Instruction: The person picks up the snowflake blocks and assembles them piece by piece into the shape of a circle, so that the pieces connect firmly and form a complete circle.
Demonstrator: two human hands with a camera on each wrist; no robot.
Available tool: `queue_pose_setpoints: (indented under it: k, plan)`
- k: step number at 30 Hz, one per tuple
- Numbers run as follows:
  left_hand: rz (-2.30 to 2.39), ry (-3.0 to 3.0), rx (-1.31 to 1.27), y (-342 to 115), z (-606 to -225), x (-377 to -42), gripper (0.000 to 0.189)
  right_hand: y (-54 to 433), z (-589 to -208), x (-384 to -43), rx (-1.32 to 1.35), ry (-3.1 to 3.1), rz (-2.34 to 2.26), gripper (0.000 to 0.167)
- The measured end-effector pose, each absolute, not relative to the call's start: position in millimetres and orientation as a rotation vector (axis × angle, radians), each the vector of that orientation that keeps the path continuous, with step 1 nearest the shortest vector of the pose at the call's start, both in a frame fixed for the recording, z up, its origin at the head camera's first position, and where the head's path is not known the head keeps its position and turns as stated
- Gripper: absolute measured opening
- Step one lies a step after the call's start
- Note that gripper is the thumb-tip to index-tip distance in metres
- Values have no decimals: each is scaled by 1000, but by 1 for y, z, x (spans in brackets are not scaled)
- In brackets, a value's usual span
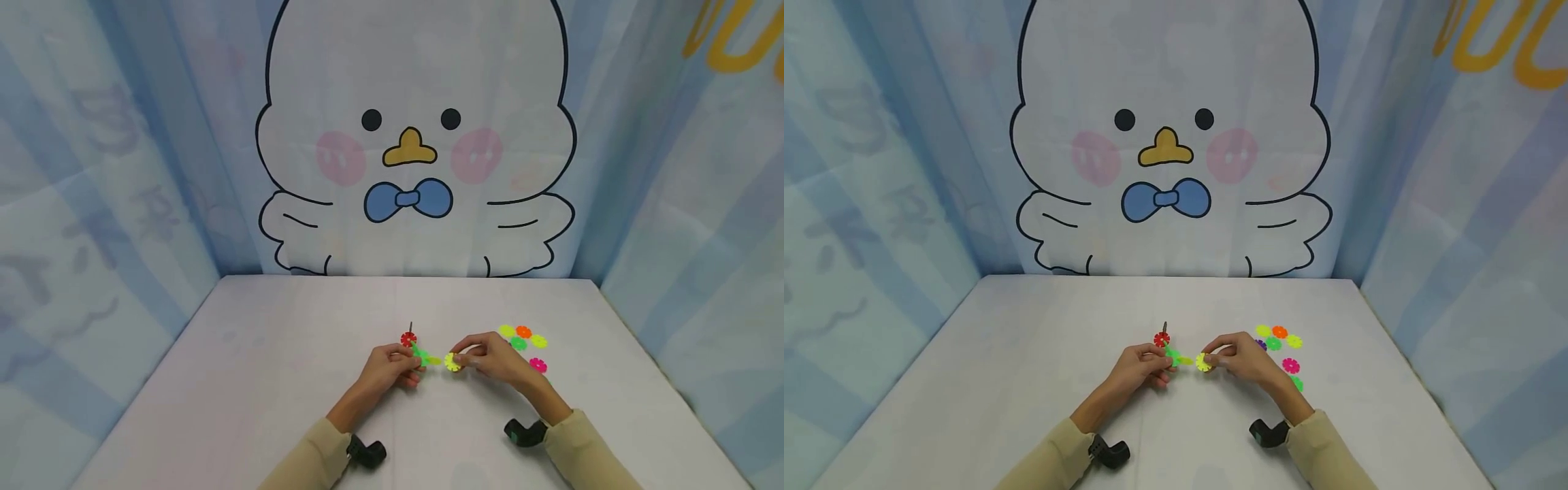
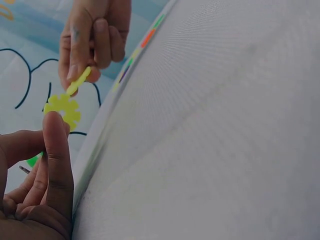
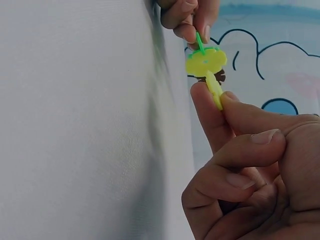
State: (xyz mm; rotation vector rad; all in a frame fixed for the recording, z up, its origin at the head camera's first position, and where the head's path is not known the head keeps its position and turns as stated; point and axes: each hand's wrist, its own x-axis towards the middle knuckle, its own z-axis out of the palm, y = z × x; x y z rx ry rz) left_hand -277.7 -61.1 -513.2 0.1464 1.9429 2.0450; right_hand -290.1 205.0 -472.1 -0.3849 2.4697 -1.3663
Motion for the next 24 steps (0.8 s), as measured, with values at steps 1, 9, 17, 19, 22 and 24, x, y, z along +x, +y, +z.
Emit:
queue_pose_setpoints:
  k: [1,9,17,19,22,24]
  plan:
    - [2045,1940,150,-61,-514,-278,22,205,-473,-290,-381,2464,-1368,22]
    - [2061,1914,165,-60,-512,-277,21,200,-477,-290,-447,2455,-1373,25]
    - [2052,1932,174,-62,-511,-275,22,195,-481,-289,-462,2466,-1405,24]
    - [2056,1941,179,-62,-511,-275,22,194,-482,-288,-445,2472,-1415,24]
    - [2055,1955,188,-62,-512,-276,20,191,-482,-287,-410,2479,-1433,24]
    - [2060,1947,187,-62,-513,-277,19,190,-482,-286,-391,2485,-1449,25]
